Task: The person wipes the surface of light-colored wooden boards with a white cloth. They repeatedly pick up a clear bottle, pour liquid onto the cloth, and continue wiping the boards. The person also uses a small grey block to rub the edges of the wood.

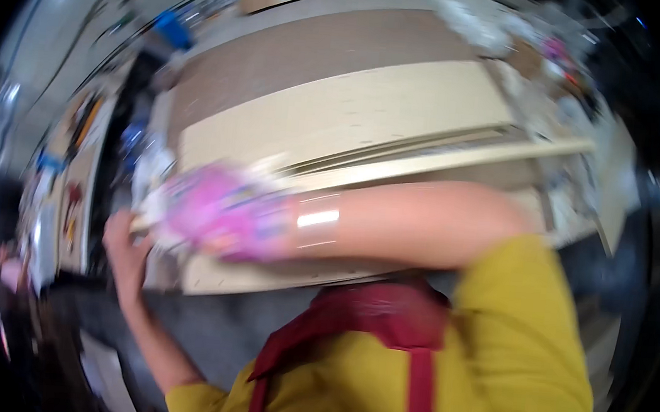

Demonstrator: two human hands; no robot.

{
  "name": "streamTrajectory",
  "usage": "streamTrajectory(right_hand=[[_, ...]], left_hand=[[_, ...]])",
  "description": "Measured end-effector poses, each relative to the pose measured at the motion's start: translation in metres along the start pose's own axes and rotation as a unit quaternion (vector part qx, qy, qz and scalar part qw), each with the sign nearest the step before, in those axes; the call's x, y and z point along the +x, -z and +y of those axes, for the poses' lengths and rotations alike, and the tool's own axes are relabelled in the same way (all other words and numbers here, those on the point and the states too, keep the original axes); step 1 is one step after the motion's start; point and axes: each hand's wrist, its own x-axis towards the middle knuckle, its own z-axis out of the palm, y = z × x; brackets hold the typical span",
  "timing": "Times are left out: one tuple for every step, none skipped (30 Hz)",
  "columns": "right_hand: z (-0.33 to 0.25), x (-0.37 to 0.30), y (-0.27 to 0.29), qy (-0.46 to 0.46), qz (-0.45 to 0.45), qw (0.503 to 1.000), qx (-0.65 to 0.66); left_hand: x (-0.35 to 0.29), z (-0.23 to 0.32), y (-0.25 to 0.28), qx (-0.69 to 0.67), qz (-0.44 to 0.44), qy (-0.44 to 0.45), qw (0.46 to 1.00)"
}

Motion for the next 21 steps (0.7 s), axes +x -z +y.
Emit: streamTrajectory(right_hand=[[-0.005, 0.029, -0.021, 0.023, 0.03, 0.999, -0.003], [-0.012, 0.059, -0.039, 0.053, 0.052, 0.997, 0.005], [-0.015, 0.076, -0.054, 0.072, 0.065, 0.995, 0.005], [-0.019, 0.076, -0.05, 0.071, 0.083, 0.994, -0.009], [-0.019, 0.071, -0.046, 0.078, 0.096, 0.992, -0.02], [-0.014, 0.058, -0.04, 0.075, 0.111, 0.99, -0.036], [-0.007, 0.04, -0.033, 0.065, 0.127, 0.988, -0.054], [0.003, 0.014, -0.023, 0.058, 0.142, 0.985, -0.073], [0.012, -0.017, -0.015, 0.047, 0.151, 0.983, -0.091], [0.025, -0.048, -0.008, 0.034, 0.167, 0.977, -0.132], [0.028, -0.088, 0.016, 0.004, 0.135, 0.981, -0.137], [0.046, -0.13, 0.028, 0.017, 0.153, 0.975, -0.16], [0.053, -0.17, 0.05, -0.034, 0.119, 0.977, -0.172], [0.07, -0.215, 0.062, -0.017, 0.194, 0.947, -0.257], [0.075, -0.257, 0.082, -0.144, 0.19, 0.954, -0.18], [0.096, -0.307, 0.101, -0.079, 0.174, 0.94, -0.284], [0.111, -0.352, 0.112, -0.095, 0.186, 0.926, -0.315], [0.106, -0.375, 0.134, -0.132, 0.157, 0.907, -0.369], [0.125, -0.411, 0.146, -0.119, 0.194, 0.9, -0.371], [0.126, -0.428, 0.16, -0.154, 0.188, 0.896, -0.371], [0.131, -0.451, 0.166, -0.261, 0.174, 0.876, -0.367]], left_hand=[[0.005, -0.007, -0.007, -0.021, -0.003, -0.03, 0.999], [0.002, 0.0, 0.001, -0.047, 0.001, -0.026, 0.999], [-0.005, -0.002, -0.001, -0.066, 0.015, -0.008, 0.998], [0.0, 0.003, 0.002, -0.059, 0.001, -0.006, 0.998], [0.0, 0.004, 0.005, -0.04, -0.012, 0.013, 0.999], [0.001, 0.004, 0.004, -0.039, -0.034, 0.057, 0.997], [0.003, -0.002, 0.005, -0.033, -0.059, 0.099, 0.993], [0.003, 0.0, 0.005, -0.054, -0.048, 0.087, 0.994], [0.0, 0.001, 0.002, -0.049, -0.04, 0.094, 0.994], [-0.003, 0.001, 0.002, -0.049, -0.047, 0.102, 0.993], [-0.005, 0.0, 0.0, -0.05, -0.055, 0.111, 0.991], [-0.005, 0.003, -0.001, -0.051, -0.051, 0.118, 0.99], [-0.005, 0.005, -0.001, -0.049, -0.048, 0.125, 0.99], [0.0, 0.008, 0.0, -0.049, -0.046, 0.124, 0.99], [0.005, 0.005, 0.003, -0.034, -0.065, 0.116, 0.99], [0.012, 0.004, 0.011, -0.019, -0.083, 0.106, 0.991], [0.018, 0.005, 0.015, -0.003, -0.102, 0.095, 0.99], [0.009, 0.0, 0.018, 0.011, -0.124, 0.104, 0.987], [0.014, 0.005, 0.022, 0.057, -0.149, 0.111, 0.981], [0.018, 0.0, 0.028, 0.052, -0.197, 0.13, 0.97], [0.026, -0.003, 0.034, 0.047, -0.243, 0.148, 0.957]])
